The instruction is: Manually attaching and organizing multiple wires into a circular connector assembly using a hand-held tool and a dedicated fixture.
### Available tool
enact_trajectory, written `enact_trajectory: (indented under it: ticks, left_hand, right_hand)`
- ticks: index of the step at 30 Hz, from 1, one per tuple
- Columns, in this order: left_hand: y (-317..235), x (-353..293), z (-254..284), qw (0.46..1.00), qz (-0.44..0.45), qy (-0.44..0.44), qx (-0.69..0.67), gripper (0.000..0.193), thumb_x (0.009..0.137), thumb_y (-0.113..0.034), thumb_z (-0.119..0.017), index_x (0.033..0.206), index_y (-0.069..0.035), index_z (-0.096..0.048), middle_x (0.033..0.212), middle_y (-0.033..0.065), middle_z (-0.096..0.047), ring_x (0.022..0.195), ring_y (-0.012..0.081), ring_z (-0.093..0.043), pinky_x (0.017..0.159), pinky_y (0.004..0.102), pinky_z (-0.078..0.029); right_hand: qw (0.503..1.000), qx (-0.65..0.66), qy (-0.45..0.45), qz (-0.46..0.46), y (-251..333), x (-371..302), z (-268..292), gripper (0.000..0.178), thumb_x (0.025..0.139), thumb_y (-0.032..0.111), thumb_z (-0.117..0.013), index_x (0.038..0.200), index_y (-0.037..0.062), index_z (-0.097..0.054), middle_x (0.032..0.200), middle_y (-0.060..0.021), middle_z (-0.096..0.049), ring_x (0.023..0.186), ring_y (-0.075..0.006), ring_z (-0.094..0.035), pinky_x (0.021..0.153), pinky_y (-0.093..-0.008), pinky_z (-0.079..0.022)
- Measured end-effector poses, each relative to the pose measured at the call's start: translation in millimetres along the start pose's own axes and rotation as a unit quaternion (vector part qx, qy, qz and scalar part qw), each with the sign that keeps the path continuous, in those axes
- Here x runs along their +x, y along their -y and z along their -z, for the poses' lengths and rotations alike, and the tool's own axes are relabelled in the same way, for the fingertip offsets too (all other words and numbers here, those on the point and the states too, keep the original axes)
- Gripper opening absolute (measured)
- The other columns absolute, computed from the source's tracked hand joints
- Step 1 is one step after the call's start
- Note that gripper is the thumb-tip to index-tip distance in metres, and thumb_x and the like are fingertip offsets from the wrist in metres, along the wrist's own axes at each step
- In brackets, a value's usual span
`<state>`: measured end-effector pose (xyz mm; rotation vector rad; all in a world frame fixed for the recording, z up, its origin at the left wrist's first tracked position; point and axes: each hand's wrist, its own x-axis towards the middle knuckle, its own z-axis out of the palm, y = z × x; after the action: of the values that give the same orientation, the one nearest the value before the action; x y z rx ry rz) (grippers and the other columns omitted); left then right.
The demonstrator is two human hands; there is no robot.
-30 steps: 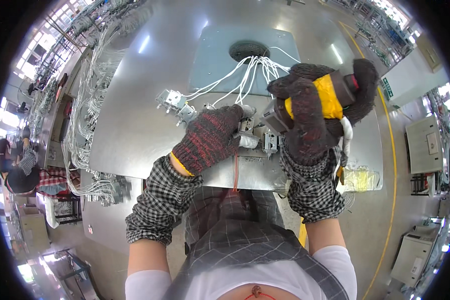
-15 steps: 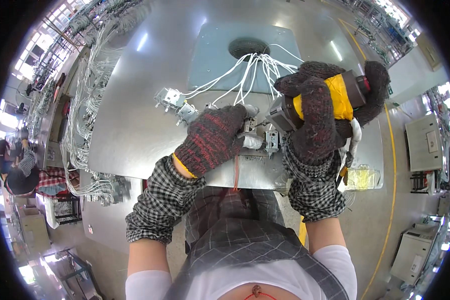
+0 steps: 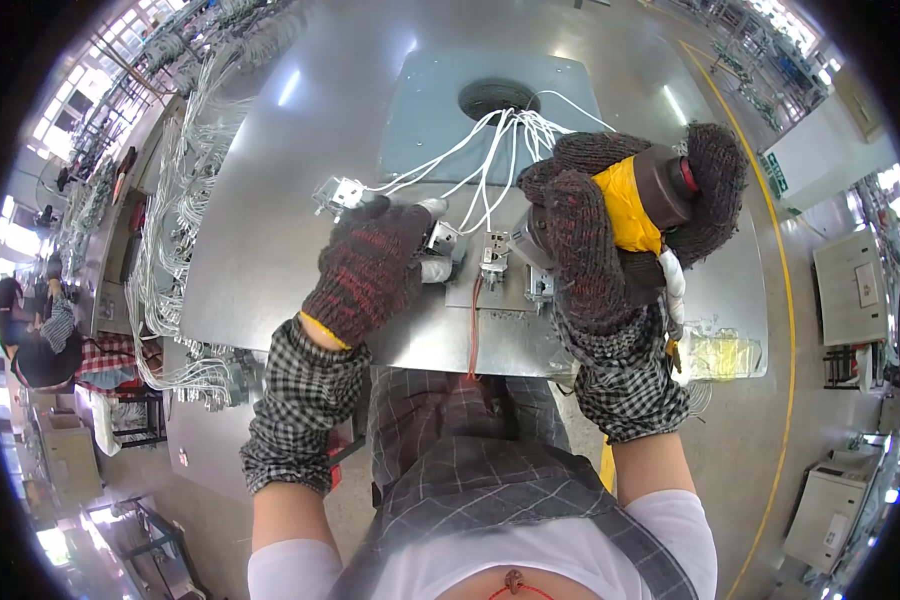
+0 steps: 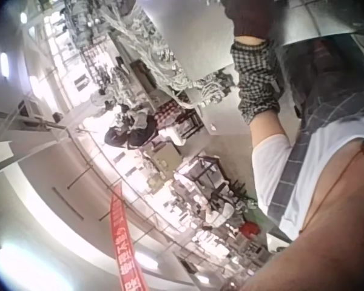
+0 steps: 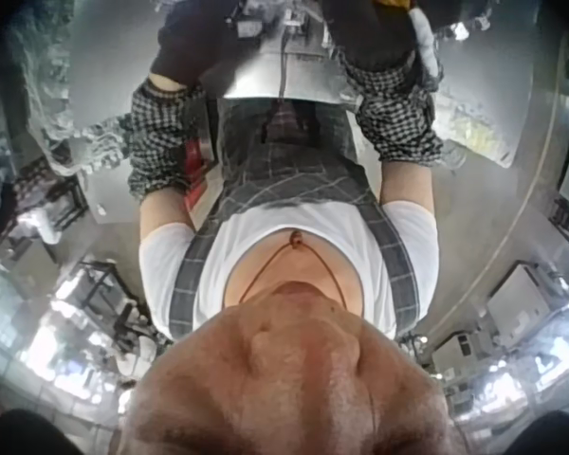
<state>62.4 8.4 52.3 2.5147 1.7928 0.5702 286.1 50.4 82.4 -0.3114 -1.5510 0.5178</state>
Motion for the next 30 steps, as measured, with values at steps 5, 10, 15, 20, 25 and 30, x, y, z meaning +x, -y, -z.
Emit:
enact_trajectory:
  ticks: [5,10,15,20,25,30]
  left_hand:
    - [-7,6,2,0.980,0.017,0.027,-0.198,0.055,0.078,-0.029,-0.077,0.125,-0.006,-0.059,0.106,0.0140,-0.069,0.098,0.0313,-0.067,0.085,0.0409,-0.052]
    - [3,1,-26,0.836,0.113,0.091,-0.529,0.057,0.080,-0.023,-0.081,0.127,-0.003,-0.057,0.108,0.0109,-0.068,0.101,0.0177,-0.066,0.088,0.0317,-0.053]
    - [-5,3,-25,0.763,0.090,0.044,-0.639,0.054,0.081,-0.021,-0.079,0.126,-0.001,-0.057,0.104,0.0097,-0.067,0.100,0.0173,-0.065,0.086,0.0314,-0.053]
    - [-40,27,-20,0.858,0.025,0.013,-0.513,0.048,0.083,-0.031,-0.076,0.117,0.000,-0.061,0.098,0.0145,-0.067,0.093,0.0234,-0.069,0.079,0.0354,-0.054]
    - [-17,14,-25,0.897,0.007,0.016,-0.441,0.050,0.084,-0.034,-0.075,0.120,-0.003,-0.061,0.099,0.0154,-0.068,0.091,0.0276,-0.070,0.079,0.0377,-0.055]
    - [-28,21,-13,0.969,-0.071,0.058,-0.228,0.054,0.080,-0.035,-0.075,0.122,-0.006,-0.059,0.100,0.0155,-0.065,0.092,0.0340,-0.066,0.080,0.0437,-0.052]
  right_hand:
    - [0.997,-0.062,-0.030,-0.033,4,-2,-1,0.088,0.079,-0.011,-0.072,0.145,0.0272,-0.028,0.119,-0.0114,-0.053,0.095,-0.0233,-0.062,0.082,-0.0453,-0.058]
    - [0.998,-0.010,-0.040,-0.040,3,-5,-2,0.084,0.081,-0.011,-0.070,0.144,0.0288,-0.031,0.121,-0.0109,-0.053,0.096,-0.0212,-0.061,0.077,-0.0432,-0.058]
    - [0.982,0.153,-0.109,-0.002,-9,12,1,0.069,0.087,0.001,-0.068,0.144,0.0138,-0.031,0.095,-0.0144,-0.065,0.069,-0.0242,-0.066,0.066,-0.0398,-0.058]
    - [0.955,0.202,-0.214,0.031,2,29,19,0.076,0.083,-0.001,-0.071,0.145,0.0112,-0.028,0.087,-0.0227,-0.065,0.067,-0.0289,-0.069,0.058,-0.0441,-0.063]
    - [0.971,0.108,-0.209,-0.041,6,23,8,0.071,0.086,0.005,-0.068,0.145,0.0128,-0.030,0.088,-0.0202,-0.066,0.068,-0.0290,-0.069,0.063,-0.0449,-0.062]
    - [0.936,0.206,-0.221,-0.180,17,15,-3,0.074,0.085,0.004,-0.069,0.146,0.0165,-0.029,0.090,-0.0178,-0.065,0.069,-0.0266,-0.068,0.067,-0.0428,-0.061]
